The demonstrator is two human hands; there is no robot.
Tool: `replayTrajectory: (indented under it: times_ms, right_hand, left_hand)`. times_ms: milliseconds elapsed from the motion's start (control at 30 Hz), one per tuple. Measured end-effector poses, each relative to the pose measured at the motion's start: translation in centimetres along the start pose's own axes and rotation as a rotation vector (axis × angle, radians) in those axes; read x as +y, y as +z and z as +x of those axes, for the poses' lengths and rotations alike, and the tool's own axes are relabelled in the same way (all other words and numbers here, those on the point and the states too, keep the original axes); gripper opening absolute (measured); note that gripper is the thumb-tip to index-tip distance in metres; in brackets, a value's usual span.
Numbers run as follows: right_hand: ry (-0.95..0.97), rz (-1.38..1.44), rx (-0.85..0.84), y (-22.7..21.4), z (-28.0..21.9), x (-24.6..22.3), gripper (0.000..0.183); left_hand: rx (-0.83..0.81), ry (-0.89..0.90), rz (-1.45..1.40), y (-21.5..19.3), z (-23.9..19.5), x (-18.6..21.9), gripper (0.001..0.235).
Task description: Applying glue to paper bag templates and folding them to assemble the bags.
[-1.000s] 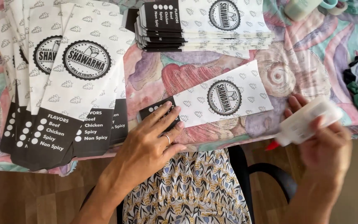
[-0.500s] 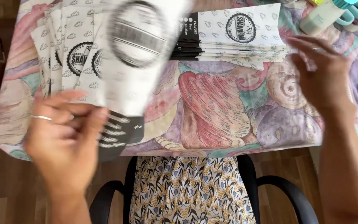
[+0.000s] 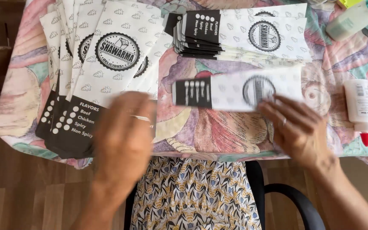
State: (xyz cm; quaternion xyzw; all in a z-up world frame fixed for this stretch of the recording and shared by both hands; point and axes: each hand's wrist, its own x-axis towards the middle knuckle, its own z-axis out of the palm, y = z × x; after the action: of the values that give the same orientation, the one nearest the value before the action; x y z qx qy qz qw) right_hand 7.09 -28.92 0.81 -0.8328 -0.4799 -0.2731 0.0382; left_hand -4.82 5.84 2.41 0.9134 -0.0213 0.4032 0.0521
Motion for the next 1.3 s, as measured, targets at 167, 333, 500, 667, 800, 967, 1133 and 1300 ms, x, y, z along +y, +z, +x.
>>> replayTrajectory:
  times_ms: [167, 333, 500, 667, 800, 967, 1133, 1300]
  right_hand:
    - [0.263, 0.317, 0.065, -3.2, -4.0, 0.6, 0.024]
    - [0.826, 0.09, -0.128, -2.7, -14.0, 11.8, 0.053]
    - [1.224, 0.533, -0.267, -2.4, -14.9, 14.5, 0.072]
    - [1.337, 0.62, -0.097, -2.3, -15.9, 14.3, 0.039]
    - [0.865, -0.08, -0.029, -3.7, -12.0, 9.7, 0.05]
    - [0.051, 0.418, -0.028, -2.2, -5.7, 5.3, 0.016]
    - [-0.039, 0.443, -0.023, -3.2, -2.3, 3.2, 0.019]
    - [-0.041, 0.405, -0.023, -3.2, -2.6, 3.2, 0.022]
  left_hand:
    - [-0.449, 0.282, -0.443, 5.0, -1.2, 5.2, 0.053]
    - [-0.442, 0.246, -0.388, 6.7, -0.8, 4.7, 0.053]
    - [-0.452, 0.275, -0.34, 7.2, -0.5, 4.2, 0.039]
    - [-0.389, 0.327, -0.297, 6.7, 0.0, 4.1, 0.031]
    - [-0.356, 0.338, -0.318, 6.4, 0.8, 4.2, 0.03]
    - [-0.39, 0.299, -0.357, 6.4, 0.3, 4.7, 0.032]
    - [-0.401, 0.29, -0.361, 6.5, -0.1, 4.8, 0.035]
    - [-0.41, 0.291, -0.375, 6.7, -0.4, 4.9, 0.034]
